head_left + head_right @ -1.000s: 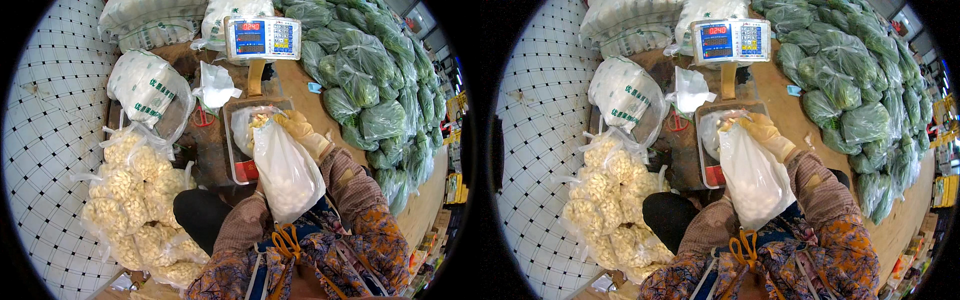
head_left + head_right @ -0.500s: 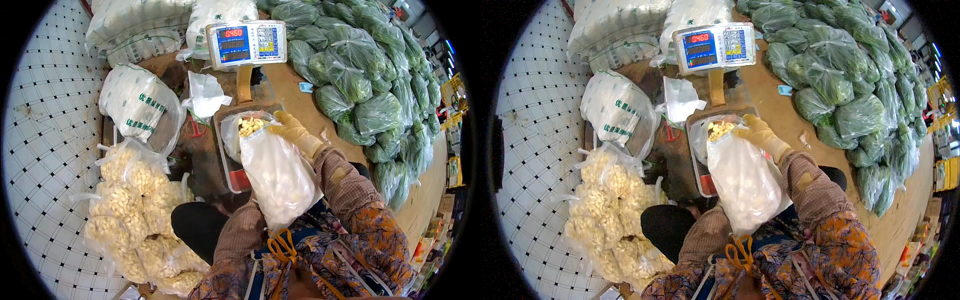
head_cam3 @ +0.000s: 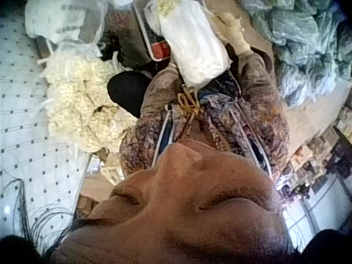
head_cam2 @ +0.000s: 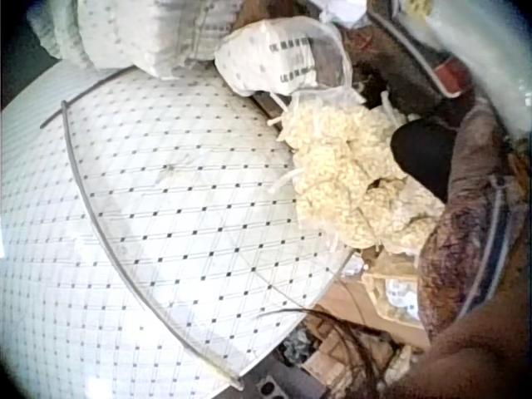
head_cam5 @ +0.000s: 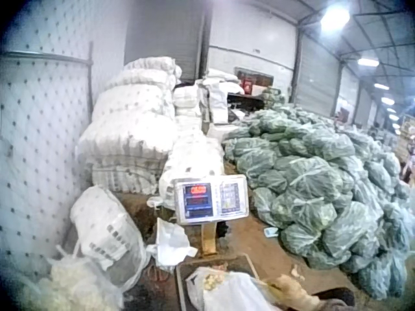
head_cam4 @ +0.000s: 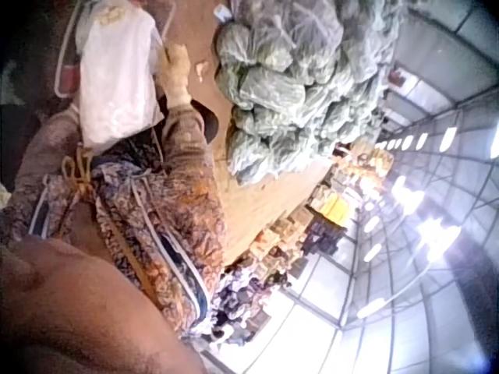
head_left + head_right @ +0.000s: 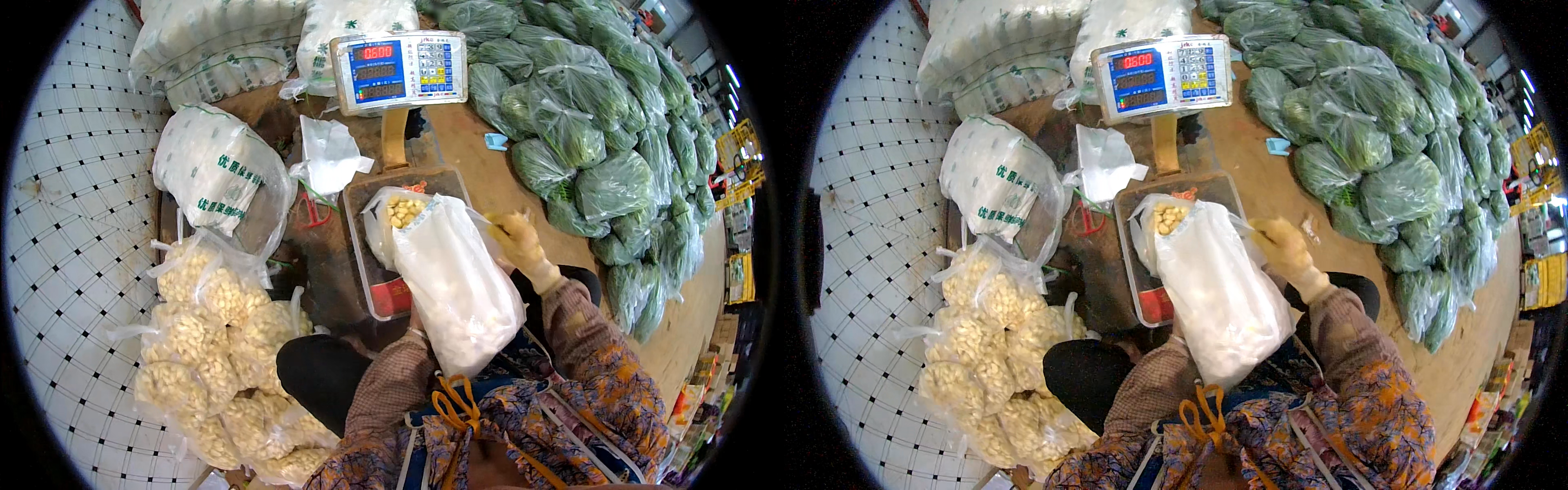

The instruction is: The person fills plastic bags with peeled garlic cloves from a large pile, uses a scale to weigh them, and cuts open larger bulk bags of garlic using scissors to continue the process.

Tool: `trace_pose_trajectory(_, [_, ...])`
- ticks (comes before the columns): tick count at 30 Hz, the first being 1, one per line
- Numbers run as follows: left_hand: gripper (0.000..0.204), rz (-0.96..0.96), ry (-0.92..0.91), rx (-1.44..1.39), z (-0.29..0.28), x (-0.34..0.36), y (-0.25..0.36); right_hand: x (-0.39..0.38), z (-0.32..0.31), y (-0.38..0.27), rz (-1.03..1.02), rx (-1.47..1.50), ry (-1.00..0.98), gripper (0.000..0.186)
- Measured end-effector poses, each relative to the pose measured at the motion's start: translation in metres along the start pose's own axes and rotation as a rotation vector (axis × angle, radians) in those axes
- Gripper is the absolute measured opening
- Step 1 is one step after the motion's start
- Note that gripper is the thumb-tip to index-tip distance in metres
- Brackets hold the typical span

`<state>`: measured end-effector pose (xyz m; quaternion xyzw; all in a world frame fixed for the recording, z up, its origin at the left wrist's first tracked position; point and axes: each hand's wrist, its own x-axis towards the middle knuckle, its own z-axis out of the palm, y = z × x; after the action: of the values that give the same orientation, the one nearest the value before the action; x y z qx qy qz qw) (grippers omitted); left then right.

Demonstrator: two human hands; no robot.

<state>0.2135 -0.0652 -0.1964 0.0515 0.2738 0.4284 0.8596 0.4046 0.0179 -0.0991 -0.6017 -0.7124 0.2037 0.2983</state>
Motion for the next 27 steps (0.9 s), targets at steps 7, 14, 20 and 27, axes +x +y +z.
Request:
trace_pose_trajectory(7, [0.036, 0.002, 0.006, -0.003, -0.001, 0.003, 0.003, 0.049, -0.009, -0.026, 0.310, 0.273, -0.102, 0.039])
trace_pose_trajectory(14, [0.037, -0.020, -0.011, 0.000, 0.003, 0.004, 0.000, 0.146, 0.091, -0.055, -0.083, -0.407, -0.783, 0.054])
trace_pose_trajectory(20, [0.038, -0.016, -0.011, -0.010, 0.003, 0.002, 0.000, 0.138, 0.106, -0.109, -0.406, -0.063, -0.544, 0.036])
trace_pose_trajectory(27, [0.039, -0.014, -0.024, -0.007, 0.009, 0.005, -0.003, 0.100, 0.012, -0.090, 0.185, -0.566, -0.782, 0.055])
